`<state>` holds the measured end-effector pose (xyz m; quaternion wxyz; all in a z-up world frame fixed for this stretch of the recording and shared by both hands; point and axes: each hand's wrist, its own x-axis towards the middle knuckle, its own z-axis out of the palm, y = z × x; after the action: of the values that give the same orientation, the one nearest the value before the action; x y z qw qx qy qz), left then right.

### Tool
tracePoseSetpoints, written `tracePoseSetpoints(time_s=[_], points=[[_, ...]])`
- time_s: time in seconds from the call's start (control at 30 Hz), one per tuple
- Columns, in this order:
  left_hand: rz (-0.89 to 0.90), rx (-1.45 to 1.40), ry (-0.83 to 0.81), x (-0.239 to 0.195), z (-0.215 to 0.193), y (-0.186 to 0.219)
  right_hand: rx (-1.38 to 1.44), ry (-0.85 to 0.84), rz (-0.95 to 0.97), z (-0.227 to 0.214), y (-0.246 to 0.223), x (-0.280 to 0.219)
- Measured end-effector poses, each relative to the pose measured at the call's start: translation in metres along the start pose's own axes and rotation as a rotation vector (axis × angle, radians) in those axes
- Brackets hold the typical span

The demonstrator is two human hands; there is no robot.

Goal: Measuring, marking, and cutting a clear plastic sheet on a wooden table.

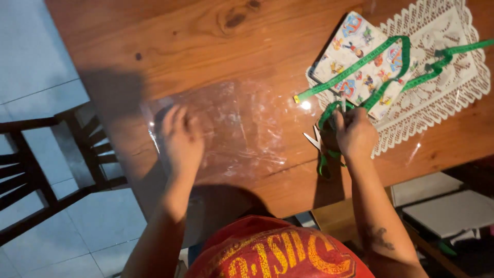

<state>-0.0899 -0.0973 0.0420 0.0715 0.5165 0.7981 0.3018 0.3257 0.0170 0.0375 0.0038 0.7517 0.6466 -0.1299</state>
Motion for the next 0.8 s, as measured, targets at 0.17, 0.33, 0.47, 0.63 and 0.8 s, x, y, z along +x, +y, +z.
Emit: tracePoseSetpoints(time_s=[0.17, 0.33, 0.47, 0.63, 0.8], points=[[-0.345, 0.156, 0.013, -0.079, -0.049, -0.040, 0.268, 0.375, -0.608, -0.008, -0.042, -0.052], [-0.524, 0.002, -0.019, -0.108, -0.049, -0.050, 0.505, 0.037, -0.726, 0.015, -0.110, -0.132], [-0.568, -0.088, 0.034, -0.108, -0.028, -0.074, 0.475, -0.315, -0.758, 0.039, -0.153, -0.176], [-0.501, -0.118, -0.169, -0.101, -0.016, -0.086, 0.605, -0.572, -0.720, 0.021, -0.217, -0.204], [-0.591, -0.195, -0.124, -0.104, -0.009, -0.074, 0.419, -0.726, -0.562, 0.035, -0.273, -0.207]])
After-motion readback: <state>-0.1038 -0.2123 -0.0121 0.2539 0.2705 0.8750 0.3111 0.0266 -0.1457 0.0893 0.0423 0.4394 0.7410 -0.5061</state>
